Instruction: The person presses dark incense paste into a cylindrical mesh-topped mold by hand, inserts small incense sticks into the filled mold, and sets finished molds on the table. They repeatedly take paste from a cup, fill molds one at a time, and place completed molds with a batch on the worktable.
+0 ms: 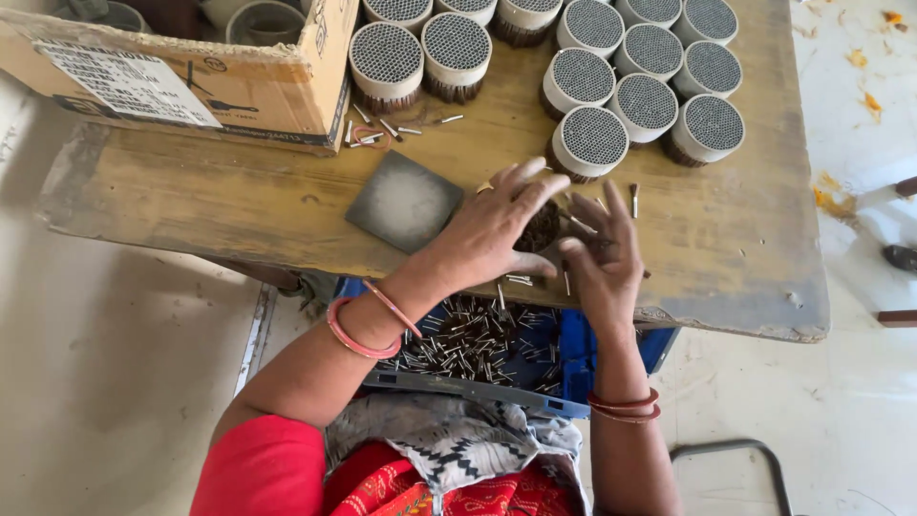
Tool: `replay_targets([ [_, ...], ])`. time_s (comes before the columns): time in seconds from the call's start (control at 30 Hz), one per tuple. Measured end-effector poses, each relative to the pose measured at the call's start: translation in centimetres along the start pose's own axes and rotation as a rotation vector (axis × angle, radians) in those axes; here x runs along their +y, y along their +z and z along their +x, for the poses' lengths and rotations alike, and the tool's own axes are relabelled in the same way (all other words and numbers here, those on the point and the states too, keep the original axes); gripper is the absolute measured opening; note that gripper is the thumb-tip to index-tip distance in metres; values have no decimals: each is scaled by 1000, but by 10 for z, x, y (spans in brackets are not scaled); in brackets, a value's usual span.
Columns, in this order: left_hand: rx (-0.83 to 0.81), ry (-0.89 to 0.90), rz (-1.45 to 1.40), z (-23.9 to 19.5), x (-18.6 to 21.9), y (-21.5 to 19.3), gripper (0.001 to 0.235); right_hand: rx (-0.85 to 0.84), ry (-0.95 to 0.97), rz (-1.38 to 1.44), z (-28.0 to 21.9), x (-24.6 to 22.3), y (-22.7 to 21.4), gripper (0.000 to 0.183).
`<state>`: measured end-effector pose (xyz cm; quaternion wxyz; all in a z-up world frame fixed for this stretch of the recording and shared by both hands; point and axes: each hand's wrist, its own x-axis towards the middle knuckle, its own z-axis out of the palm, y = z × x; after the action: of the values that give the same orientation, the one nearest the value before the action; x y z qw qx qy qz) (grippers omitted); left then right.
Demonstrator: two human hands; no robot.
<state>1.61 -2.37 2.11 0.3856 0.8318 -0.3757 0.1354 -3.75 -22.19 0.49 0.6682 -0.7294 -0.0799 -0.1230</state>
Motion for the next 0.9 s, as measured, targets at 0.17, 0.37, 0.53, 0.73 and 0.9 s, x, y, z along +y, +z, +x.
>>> replay_targets([
  [0.17, 31, 25, 216, 6, 9, 27, 42, 196, -62, 100, -6, 9, -4, 57],
  [0.37, 174, 33, 141, 8, 1, 15, 21, 250, -72, -8, -8, 0, 2, 55],
  [0.53, 351, -288, -623, 3, -20, 15, 19, 276, -106, 43, -10, 4, 4, 50],
  [0.73, 372, -673, -1892, -9, -35, 9, 27, 428, -84, -204, -13, 13, -26, 41],
  [0.9, 417, -537, -2200, -17, -38, 8, 34, 11, 4, -1055, 8, 1, -50, 94],
])
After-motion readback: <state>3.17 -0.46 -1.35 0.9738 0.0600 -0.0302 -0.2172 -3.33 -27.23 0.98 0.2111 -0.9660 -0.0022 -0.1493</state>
